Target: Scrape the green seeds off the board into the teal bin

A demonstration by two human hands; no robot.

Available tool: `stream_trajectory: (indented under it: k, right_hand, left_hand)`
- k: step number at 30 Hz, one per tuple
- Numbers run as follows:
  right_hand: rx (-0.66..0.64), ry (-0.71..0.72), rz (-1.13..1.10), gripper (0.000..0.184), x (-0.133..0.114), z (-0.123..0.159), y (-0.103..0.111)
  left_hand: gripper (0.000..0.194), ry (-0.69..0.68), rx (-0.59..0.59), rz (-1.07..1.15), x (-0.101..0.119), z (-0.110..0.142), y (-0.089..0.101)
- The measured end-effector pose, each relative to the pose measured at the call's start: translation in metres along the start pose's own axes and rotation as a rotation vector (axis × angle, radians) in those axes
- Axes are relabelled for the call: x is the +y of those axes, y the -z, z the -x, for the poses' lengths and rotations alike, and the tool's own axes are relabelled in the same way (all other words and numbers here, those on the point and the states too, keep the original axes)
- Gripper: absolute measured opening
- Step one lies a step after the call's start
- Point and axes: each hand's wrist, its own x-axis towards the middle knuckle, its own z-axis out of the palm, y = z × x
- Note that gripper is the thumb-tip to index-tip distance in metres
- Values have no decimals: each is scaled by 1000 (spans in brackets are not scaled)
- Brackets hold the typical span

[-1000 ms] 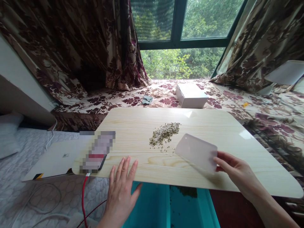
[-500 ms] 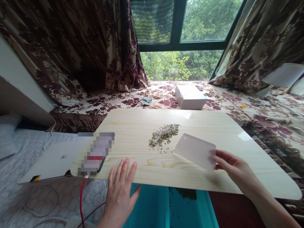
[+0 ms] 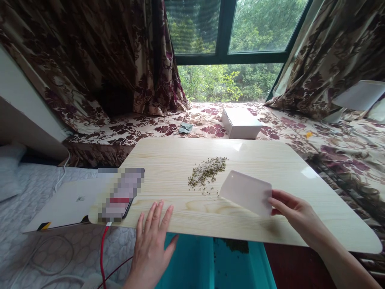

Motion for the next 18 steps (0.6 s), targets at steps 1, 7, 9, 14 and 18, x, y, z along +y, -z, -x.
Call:
stream_trajectory:
  k: [1,7,9,14,18]
  right_hand:
    - [-4,3,-3,43,0,0,0]
    - [-8,16,-13,45,-3,-4,-7]
    - [-18,19,13,46,-4,-5,-10]
    - [-59,26,79,47,-7,-3,-11]
    - [-103,43,97,47,-10,1,-7]
  left_hand:
    - [65,-1,1,0,0,0,0]
    - [66,-5,-1,-3,-1,0,0]
    - [66,-4,-1,-3,-2,0,-1]
    - [66,0,0,-2,-1,0,0]
    - [65,2,-2,-1,-1,0,-1]
